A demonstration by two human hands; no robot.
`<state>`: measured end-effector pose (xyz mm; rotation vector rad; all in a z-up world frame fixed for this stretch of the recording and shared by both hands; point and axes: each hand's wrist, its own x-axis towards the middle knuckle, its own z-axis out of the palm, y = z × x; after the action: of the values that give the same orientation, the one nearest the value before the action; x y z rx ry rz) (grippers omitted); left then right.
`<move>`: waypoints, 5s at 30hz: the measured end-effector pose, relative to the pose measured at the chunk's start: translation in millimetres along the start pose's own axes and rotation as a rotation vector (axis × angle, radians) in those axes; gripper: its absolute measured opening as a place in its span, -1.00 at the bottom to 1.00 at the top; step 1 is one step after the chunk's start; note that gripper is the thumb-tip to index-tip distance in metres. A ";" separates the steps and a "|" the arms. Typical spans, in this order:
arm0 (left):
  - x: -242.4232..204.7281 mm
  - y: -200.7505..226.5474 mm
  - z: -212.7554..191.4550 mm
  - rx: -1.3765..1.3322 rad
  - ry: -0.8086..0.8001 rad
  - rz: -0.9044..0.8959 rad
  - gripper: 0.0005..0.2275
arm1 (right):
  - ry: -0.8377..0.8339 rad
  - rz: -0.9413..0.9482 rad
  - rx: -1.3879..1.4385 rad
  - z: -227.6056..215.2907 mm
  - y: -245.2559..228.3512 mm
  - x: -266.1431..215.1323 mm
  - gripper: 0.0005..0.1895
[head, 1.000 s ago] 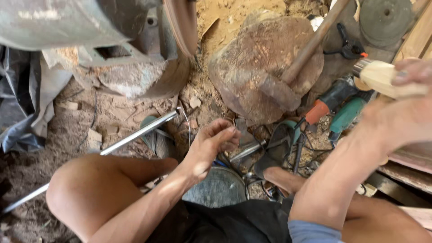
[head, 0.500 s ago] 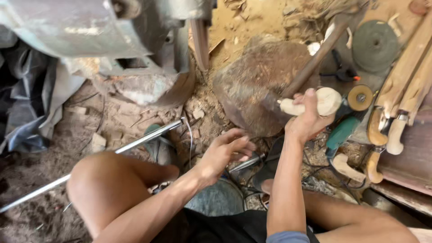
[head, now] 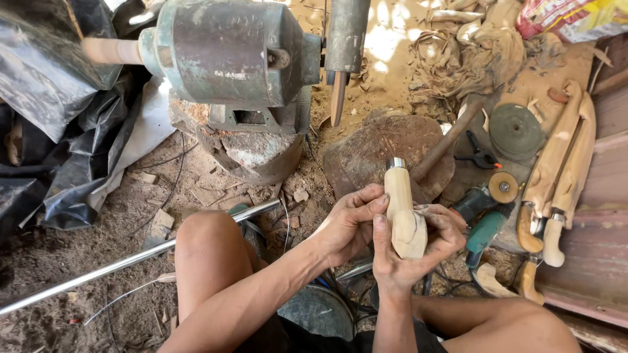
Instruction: The person sits on the ground and uses a bench grinder to smooth and shape a small wooden piece with a metal end. They repeatedly press the wood against the spinning wheel, rotating it to work different surfaces.
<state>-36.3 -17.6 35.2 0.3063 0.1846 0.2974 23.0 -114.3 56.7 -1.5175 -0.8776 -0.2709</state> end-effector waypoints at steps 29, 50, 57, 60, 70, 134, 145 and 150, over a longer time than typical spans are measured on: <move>1.8 -5.6 9.0 0.026 0.159 -0.041 -0.80 | 0.016 0.063 0.025 -9.1 19.7 -9.0 -0.31; -25.1 8.9 15.4 0.451 0.090 0.093 -0.59 | -0.125 0.484 0.391 -58.6 25.4 -54.8 -0.58; -35.1 9.3 17.4 0.407 0.050 0.152 -0.60 | -0.286 0.547 0.282 -69.3 8.8 -39.4 -0.47; -42.1 12.2 24.4 0.493 0.080 0.205 -0.56 | -0.521 0.547 0.307 -74.1 2.4 -23.7 -0.30; -59.8 32.8 38.4 0.634 0.147 0.280 -0.27 | -0.653 0.773 0.486 -80.6 7.3 3.5 -0.17; 60.8 60.3 -65.9 0.091 0.341 0.322 -0.89 | -0.379 0.814 0.927 93.9 104.4 108.2 -0.18; 47.9 60.0 -73.4 0.048 0.350 0.318 -0.88 | -0.389 0.783 0.899 98.7 113.4 92.6 -0.11; 35.2 57.1 -79.0 0.016 0.356 0.326 -0.91 | -0.423 0.794 0.860 99.7 110.5 84.0 -0.06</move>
<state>-35.6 66.7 -25.1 0.2978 0.4896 0.6744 120.0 18.7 10.7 -0.9844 -0.5198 0.9284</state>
